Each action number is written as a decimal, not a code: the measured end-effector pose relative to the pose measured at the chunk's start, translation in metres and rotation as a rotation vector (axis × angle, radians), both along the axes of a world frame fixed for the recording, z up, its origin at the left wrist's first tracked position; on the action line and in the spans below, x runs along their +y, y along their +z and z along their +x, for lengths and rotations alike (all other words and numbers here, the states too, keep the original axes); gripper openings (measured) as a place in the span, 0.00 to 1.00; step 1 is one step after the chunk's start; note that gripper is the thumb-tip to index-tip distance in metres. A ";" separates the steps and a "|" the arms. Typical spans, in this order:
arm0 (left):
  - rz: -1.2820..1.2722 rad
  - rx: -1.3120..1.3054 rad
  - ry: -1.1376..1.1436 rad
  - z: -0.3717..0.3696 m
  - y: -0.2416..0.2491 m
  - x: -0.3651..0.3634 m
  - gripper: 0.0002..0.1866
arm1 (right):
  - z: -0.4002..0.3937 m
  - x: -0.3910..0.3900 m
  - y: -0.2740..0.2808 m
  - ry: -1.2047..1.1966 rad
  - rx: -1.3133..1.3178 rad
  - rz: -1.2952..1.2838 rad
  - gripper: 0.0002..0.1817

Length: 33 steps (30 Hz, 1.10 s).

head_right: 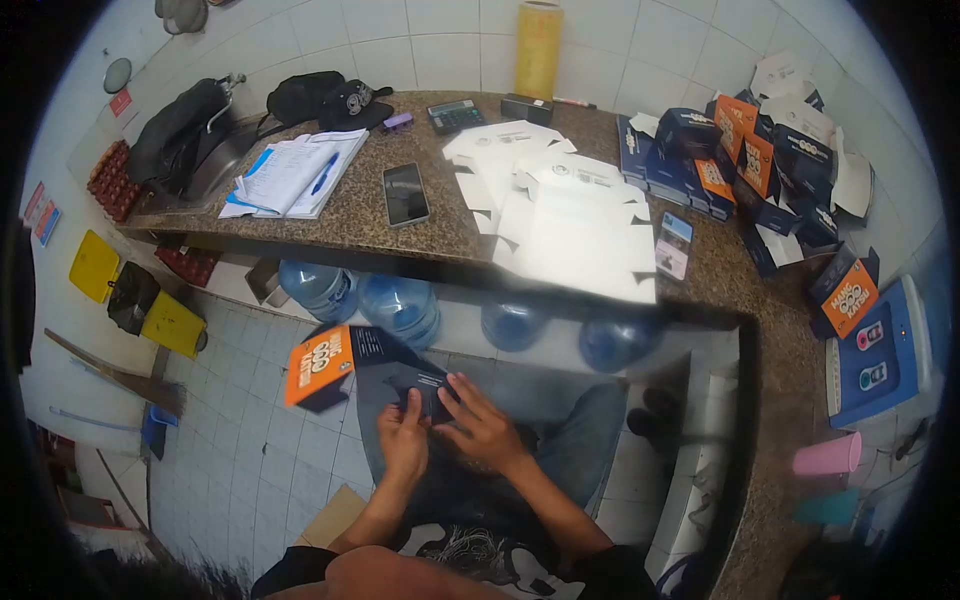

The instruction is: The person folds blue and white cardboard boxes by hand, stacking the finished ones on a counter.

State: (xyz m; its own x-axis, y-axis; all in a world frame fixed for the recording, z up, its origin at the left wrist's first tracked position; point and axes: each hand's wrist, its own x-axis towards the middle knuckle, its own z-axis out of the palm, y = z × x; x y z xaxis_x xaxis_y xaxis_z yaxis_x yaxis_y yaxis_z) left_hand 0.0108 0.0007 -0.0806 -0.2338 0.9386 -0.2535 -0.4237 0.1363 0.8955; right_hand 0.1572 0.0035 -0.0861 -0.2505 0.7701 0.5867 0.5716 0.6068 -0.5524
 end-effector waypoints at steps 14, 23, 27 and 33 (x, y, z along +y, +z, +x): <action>0.040 0.075 -0.050 0.020 -0.017 0.001 0.19 | -0.013 -0.003 -0.011 -0.123 0.286 -0.141 0.19; 0.372 0.741 -0.286 0.008 0.001 -0.009 0.13 | -0.002 -0.002 -0.010 -0.046 0.393 -0.340 0.28; 0.298 0.570 -0.267 0.001 0.006 -0.015 0.10 | 0.018 -0.008 -0.017 0.198 0.350 -0.353 0.29; 0.114 0.486 -0.586 -0.024 -0.002 -0.013 0.14 | 0.024 -0.003 -0.019 -0.104 0.584 -0.591 0.19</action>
